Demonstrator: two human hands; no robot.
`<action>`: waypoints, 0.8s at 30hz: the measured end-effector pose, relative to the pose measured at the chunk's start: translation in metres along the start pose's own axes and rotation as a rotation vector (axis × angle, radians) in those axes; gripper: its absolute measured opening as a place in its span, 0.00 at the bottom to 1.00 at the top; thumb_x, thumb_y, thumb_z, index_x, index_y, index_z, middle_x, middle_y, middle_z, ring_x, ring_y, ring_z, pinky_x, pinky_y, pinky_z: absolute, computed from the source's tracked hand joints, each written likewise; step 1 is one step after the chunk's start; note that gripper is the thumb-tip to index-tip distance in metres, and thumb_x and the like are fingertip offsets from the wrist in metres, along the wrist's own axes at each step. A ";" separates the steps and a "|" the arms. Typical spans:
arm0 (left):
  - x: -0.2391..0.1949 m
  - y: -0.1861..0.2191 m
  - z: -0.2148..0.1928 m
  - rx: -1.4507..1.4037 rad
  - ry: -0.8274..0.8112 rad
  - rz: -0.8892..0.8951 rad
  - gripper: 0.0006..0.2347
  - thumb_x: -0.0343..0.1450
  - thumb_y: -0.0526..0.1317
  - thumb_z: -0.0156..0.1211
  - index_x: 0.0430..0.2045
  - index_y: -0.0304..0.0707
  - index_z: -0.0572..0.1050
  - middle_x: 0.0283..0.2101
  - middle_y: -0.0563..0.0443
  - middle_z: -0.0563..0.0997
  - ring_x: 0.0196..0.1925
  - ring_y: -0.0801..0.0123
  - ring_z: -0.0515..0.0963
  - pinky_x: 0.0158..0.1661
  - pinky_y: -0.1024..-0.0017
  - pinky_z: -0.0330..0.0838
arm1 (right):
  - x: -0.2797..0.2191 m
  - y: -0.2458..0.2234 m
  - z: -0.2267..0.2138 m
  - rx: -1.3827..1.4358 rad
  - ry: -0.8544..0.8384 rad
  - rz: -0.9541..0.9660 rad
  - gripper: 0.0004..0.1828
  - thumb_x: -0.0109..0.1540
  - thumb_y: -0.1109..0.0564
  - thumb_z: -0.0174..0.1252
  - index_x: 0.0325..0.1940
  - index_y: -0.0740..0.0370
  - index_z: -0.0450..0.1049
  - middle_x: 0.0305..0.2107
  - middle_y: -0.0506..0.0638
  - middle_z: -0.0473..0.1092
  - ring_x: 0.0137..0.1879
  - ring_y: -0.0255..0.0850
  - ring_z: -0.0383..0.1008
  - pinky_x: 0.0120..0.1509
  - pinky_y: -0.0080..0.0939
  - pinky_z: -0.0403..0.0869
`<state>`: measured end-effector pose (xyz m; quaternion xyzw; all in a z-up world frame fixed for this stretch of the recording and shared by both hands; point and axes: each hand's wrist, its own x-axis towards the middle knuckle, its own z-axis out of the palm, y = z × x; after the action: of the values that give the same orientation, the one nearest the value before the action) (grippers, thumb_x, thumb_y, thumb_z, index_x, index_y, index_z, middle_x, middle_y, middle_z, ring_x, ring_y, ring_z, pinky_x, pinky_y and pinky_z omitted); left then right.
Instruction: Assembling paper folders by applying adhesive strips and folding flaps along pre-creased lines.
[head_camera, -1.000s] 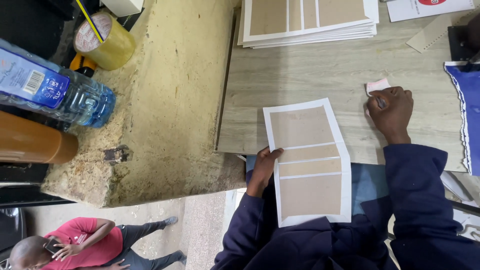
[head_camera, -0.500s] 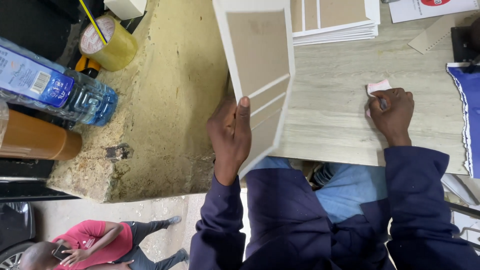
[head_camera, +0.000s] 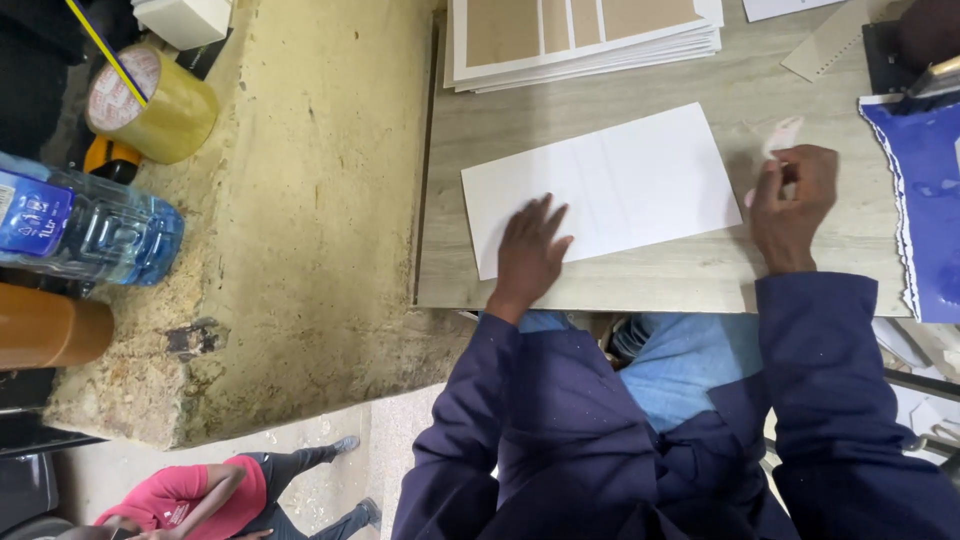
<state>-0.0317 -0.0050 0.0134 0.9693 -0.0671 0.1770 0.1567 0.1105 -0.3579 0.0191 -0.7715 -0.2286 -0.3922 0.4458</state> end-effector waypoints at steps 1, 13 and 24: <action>-0.003 -0.014 0.004 -0.002 -0.004 -0.004 0.21 0.80 0.50 0.55 0.68 0.46 0.72 0.74 0.40 0.71 0.76 0.44 0.69 0.72 0.49 0.62 | -0.008 0.000 0.009 0.000 -0.006 0.002 0.03 0.72 0.76 0.57 0.48 0.76 0.74 0.44 0.68 0.69 0.48 0.57 0.71 0.43 0.51 0.69; 0.004 -0.046 0.009 0.094 0.076 -0.260 0.28 0.81 0.61 0.49 0.73 0.45 0.67 0.78 0.39 0.64 0.82 0.48 0.60 0.78 0.48 0.51 | -0.053 -0.087 0.038 0.025 -0.714 0.039 0.09 0.69 0.55 0.66 0.54 0.53 0.85 0.33 0.57 0.71 0.45 0.59 0.73 0.49 0.55 0.70; 0.009 -0.037 -0.009 0.119 -0.041 -0.280 0.23 0.83 0.57 0.45 0.74 0.57 0.68 0.80 0.37 0.60 0.84 0.47 0.56 0.79 0.45 0.46 | 0.035 -0.100 0.110 -0.309 -1.075 0.288 0.06 0.65 0.63 0.66 0.40 0.53 0.85 0.37 0.54 0.77 0.47 0.58 0.80 0.49 0.60 0.78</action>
<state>-0.0194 0.0320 0.0143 0.9802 0.0759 0.1373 0.1209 0.1049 -0.2120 0.0658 -0.9419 -0.2557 0.0910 0.1981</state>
